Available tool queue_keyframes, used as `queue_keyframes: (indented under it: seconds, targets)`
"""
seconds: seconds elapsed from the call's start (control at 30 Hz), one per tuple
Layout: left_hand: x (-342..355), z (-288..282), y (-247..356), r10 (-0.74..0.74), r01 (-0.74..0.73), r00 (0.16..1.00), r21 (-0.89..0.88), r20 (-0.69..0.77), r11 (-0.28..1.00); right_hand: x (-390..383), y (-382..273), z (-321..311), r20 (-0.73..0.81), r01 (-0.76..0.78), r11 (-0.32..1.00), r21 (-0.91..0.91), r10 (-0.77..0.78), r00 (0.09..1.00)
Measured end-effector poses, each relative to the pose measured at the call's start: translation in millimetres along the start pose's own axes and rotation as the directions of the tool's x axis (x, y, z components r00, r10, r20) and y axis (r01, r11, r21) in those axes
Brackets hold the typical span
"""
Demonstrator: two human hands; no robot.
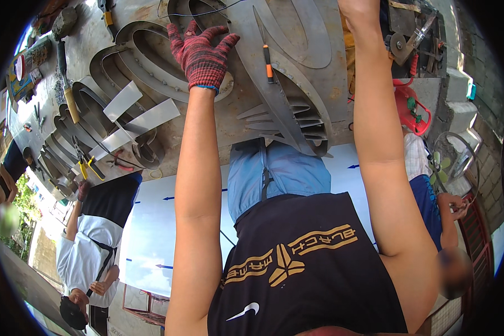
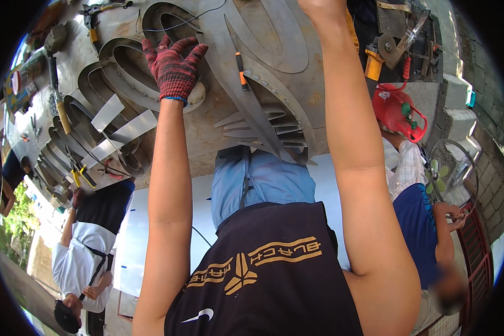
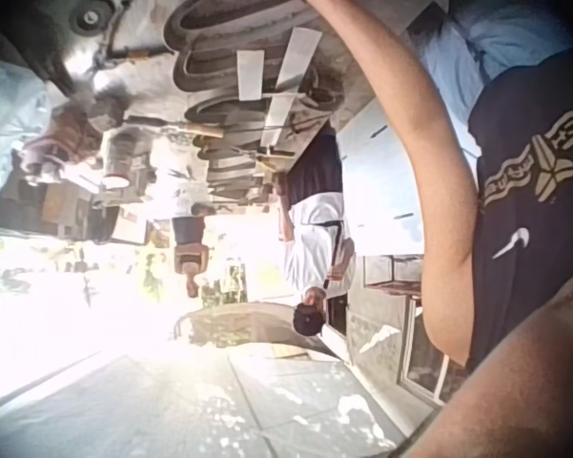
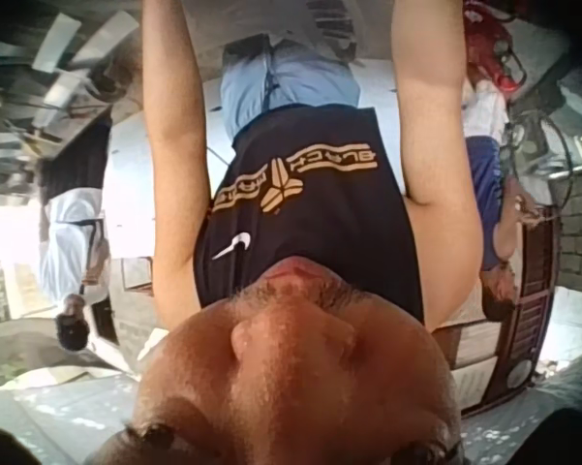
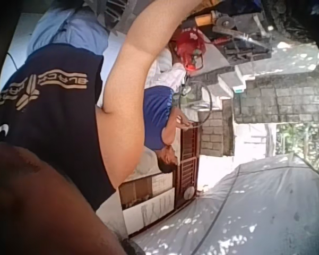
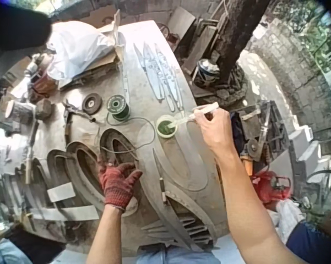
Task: Manually constructing and soldering metal letters for a commercial sign.
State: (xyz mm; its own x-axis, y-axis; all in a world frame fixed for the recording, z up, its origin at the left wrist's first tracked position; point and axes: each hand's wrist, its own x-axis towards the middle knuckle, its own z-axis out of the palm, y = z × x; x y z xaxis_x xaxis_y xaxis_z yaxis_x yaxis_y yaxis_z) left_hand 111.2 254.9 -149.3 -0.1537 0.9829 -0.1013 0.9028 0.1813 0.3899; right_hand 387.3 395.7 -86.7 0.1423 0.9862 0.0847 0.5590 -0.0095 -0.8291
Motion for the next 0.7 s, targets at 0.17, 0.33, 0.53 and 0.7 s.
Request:
queue_keyframes:
  seconds: [0.17,0.33,0.53,0.7]
  targets:
    - [-1,1,0,0.000,0.000,1.000,-0.024,-0.020,1.000,-59,-25,2,0.081,-0.087,0.993,0.075,0.081,0.993]
    - [3,-1,-1,0.048,-0.048,0.999,0.008,0.021,0.999,-107,-42,35,0.112,-0.172,0.982,-0.072,0.180,0.977]
    - [2,-2,0,0.054,-0.054,0.999,0.017,0.004,0.998,-116,-35,67,0.022,-0.093,0.994,0.059,0.092,0.996]
    - [3,-1,-1,0.048,-0.048,0.999,-0.006,0.004,0.999,-124,-20,86,-0.059,-0.062,0.996,0.071,0.066,0.996]
